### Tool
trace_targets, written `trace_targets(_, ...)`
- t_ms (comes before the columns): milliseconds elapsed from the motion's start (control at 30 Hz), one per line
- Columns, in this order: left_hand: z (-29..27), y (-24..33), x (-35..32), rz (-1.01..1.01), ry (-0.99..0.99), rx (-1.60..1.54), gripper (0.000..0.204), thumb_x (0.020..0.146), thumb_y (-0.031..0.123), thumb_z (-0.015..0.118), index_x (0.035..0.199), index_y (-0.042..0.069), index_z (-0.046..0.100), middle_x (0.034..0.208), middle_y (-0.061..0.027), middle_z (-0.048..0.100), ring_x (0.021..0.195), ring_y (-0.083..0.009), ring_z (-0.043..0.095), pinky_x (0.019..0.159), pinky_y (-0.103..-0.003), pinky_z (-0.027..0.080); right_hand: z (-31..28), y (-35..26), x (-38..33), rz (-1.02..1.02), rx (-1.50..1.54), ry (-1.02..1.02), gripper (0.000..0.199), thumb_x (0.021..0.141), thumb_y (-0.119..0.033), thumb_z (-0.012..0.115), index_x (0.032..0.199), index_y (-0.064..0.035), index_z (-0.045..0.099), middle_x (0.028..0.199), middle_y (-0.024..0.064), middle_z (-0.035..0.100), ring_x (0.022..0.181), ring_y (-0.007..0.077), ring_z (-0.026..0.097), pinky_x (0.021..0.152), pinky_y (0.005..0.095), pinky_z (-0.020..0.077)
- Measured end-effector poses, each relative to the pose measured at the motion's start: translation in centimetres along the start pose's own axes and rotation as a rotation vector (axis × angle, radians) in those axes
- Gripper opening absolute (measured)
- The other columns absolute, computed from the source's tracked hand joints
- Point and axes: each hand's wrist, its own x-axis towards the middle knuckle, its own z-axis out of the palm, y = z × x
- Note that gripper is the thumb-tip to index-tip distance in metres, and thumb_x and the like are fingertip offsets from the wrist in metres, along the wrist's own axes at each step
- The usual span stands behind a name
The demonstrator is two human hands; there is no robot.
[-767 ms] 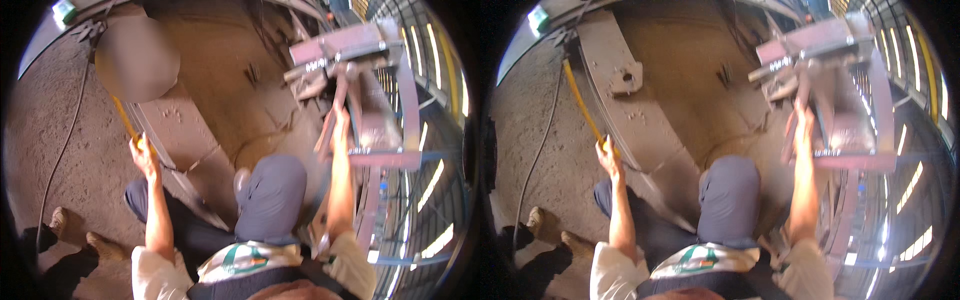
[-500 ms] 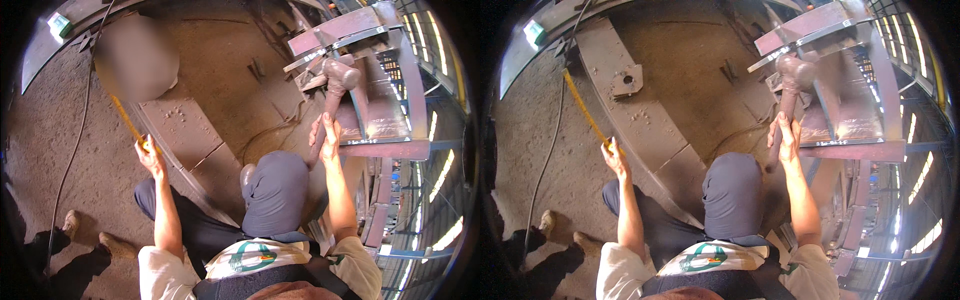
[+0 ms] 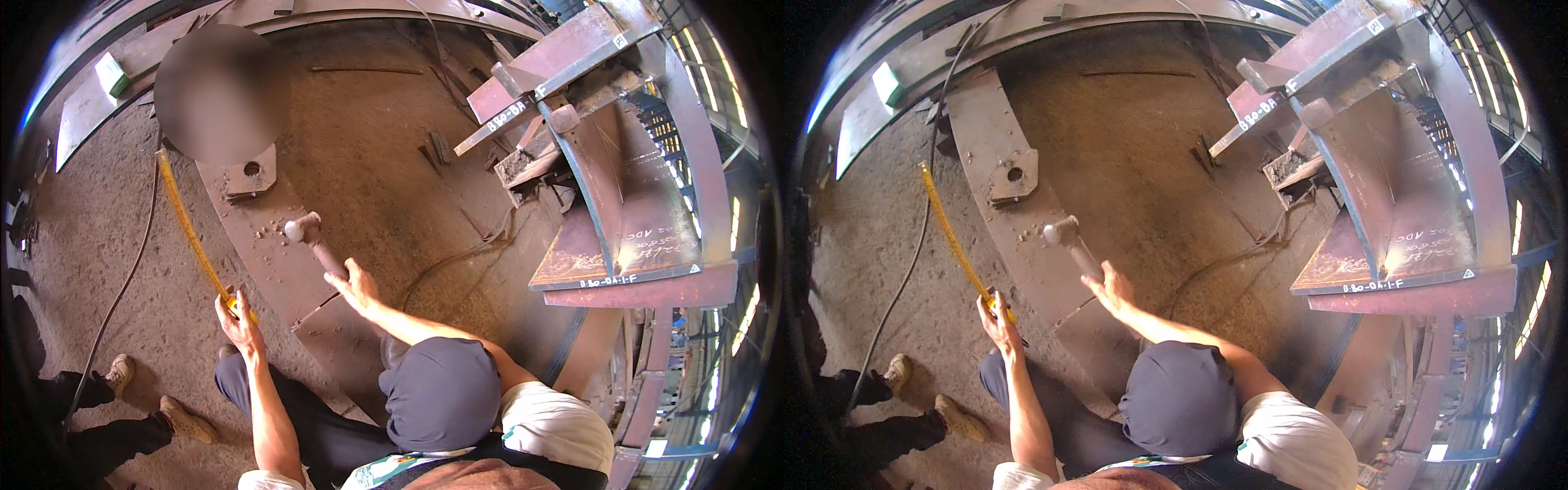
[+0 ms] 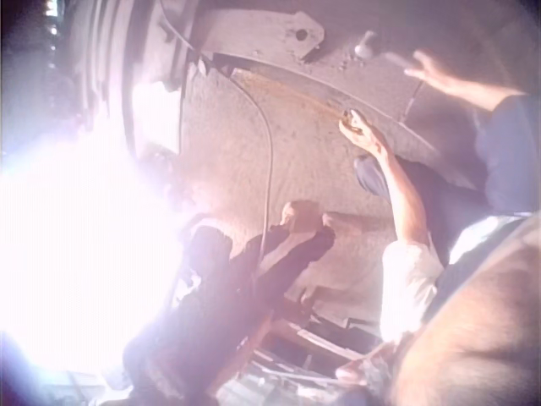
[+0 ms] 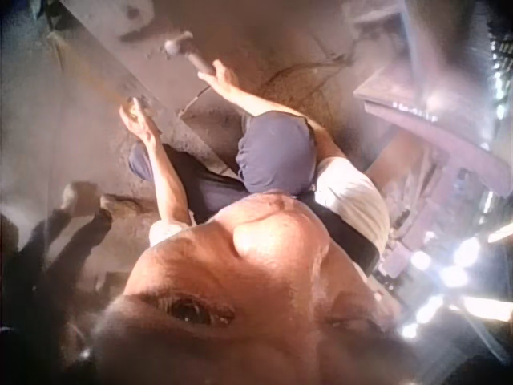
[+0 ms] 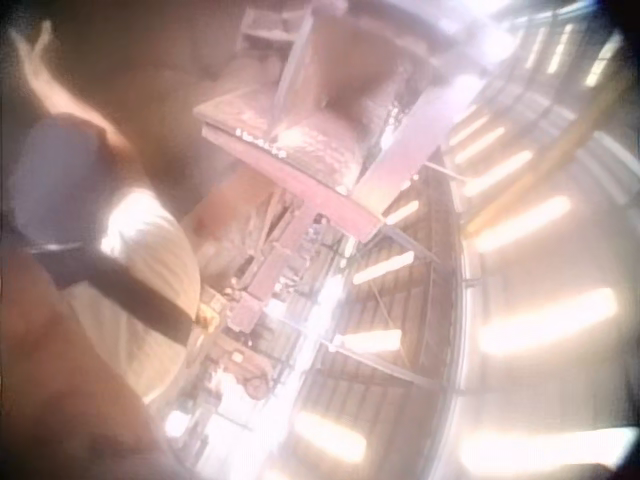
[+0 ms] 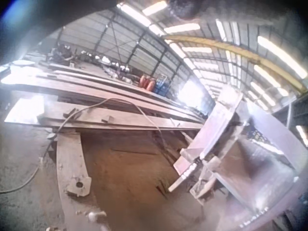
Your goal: The person measures metal pieces using a tape measure and marks them with a hammer. They repeatedly measure and adjust the metal pieces while sitting on the floor.
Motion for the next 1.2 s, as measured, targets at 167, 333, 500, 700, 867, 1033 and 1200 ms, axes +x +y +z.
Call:
trace_targets(167, 1.3, 0.5, -1.6, -0.077, -0.116, -0.046, 0.030, 0.096, 0.025, 0.064, 0.119, 0.006, 0.058, 0.080, 0.0014, 0.052, 0.069, -0.0086, 0.048, 0.063, -0.024, 0.041, 4.8, 3.6, -1.9, -0.173, 0.106, 0.176, 0.061, 0.087, -0.042, 0.071, 0.123, 0.0002, 0.045, 0.123, 0.0253, 0.054, 0.115, 0.0410, 0.055, 0.096, 0.0465, 0.0450)
trace_targets(333, 5.1, 3.4, -3.7, -0.161, -0.284, -0.163, 0.033, 0.098, 0.026, 0.062, 0.124, 0.007, 0.056, 0.094, -0.0009, 0.056, 0.078, -0.0103, 0.054, 0.071, -0.026, 0.046, -0.9, 2.6, -3.9, -0.507, 0.149, 0.037, 0.060, 0.089, -0.037, 0.073, 0.131, -0.0023, 0.048, 0.125, 0.0143, 0.048, 0.117, 0.0282, 0.052, 0.092, 0.0384, 0.0472)
trace_targets(500, 13.2, 7.7, -9.3, -0.050, -0.573, -0.152, 0.052, 0.105, 0.043, 0.042, 0.143, 0.008, 0.045, 0.142, -0.0113, 0.040, 0.134, -0.0235, 0.037, 0.114, -0.039, 0.031, -8.2, -2.1, -7.2, -0.655, 0.429, -0.209, 0.088, 0.092, -0.052, 0.065, 0.153, -0.0040, 0.026, 0.151, 0.0204, 0.030, 0.140, 0.0314, 0.033, 0.115, 0.0433, 0.0295)
trace_targets(700, 20.3, 9.4, -12.4, -0.263, -0.967, -0.363, 0.076, 0.100, 0.066, 0.012, 0.159, 0.018, 0.018, 0.166, -0.0126, 0.000, 0.152, -0.0304, -0.002, 0.122, -0.049, 0.004, -11.4, 5.2, -7.2, -0.318, 0.541, -0.042, 0.079, 0.100, -0.046, 0.054, 0.154, -0.0026, 0.017, 0.151, 0.0174, 0.032, 0.140, 0.0280, 0.033, 0.114, 0.0421, 0.0293)
trace_targets(867, 20.5, 6.0, -14.2, -0.079, -1.247, 0.182, 0.077, 0.100, 0.064, 0.024, 0.159, 0.016, 0.012, 0.165, -0.0192, 0.003, 0.151, -0.0396, 0.006, 0.118, -0.059, 0.008, -10.6, 12.6, -6.3, -0.288, 0.689, 0.024, 0.081, 0.096, -0.034, 0.061, 0.153, 0.0006, 0.016, 0.153, 0.0156, 0.027, 0.141, 0.0263, 0.029, 0.114, 0.0414, 0.0300)
trace_targets(1033, 15.5, 6.7, -13.2, -0.080, -1.138, 0.075, 0.077, 0.099, 0.053, 0.049, 0.155, 0.006, 0.026, 0.161, -0.0213, 0.019, 0.147, -0.0385, 0.026, 0.118, -0.045, 0.026, -14.0, 9.8, -0.4, -0.230, 0.776, 0.343, 0.056, 0.093, -0.014, 0.068, 0.140, -0.0096, 0.036, 0.110, 0.0076, 0.051, 0.097, 0.0157, 0.057, 0.079, 0.0332, 0.0551)
trace_targets(1200, 11.3, 7.5, -10.1, -0.521, -1.374, -0.042, 0.068, 0.100, 0.051, 0.048, 0.147, 0.003, 0.040, 0.146, -0.0210, 0.046, 0.140, -0.0322, 0.040, 0.115, -0.040, 0.033, -19.7, 10.4, 9.0, -0.382, 0.632, 0.544, 0.058, 0.091, -0.013, 0.072, 0.132, -0.0099, 0.032, 0.112, 0.0083, 0.046, 0.092, 0.0163, 0.058, 0.078, 0.0377, 0.0599)
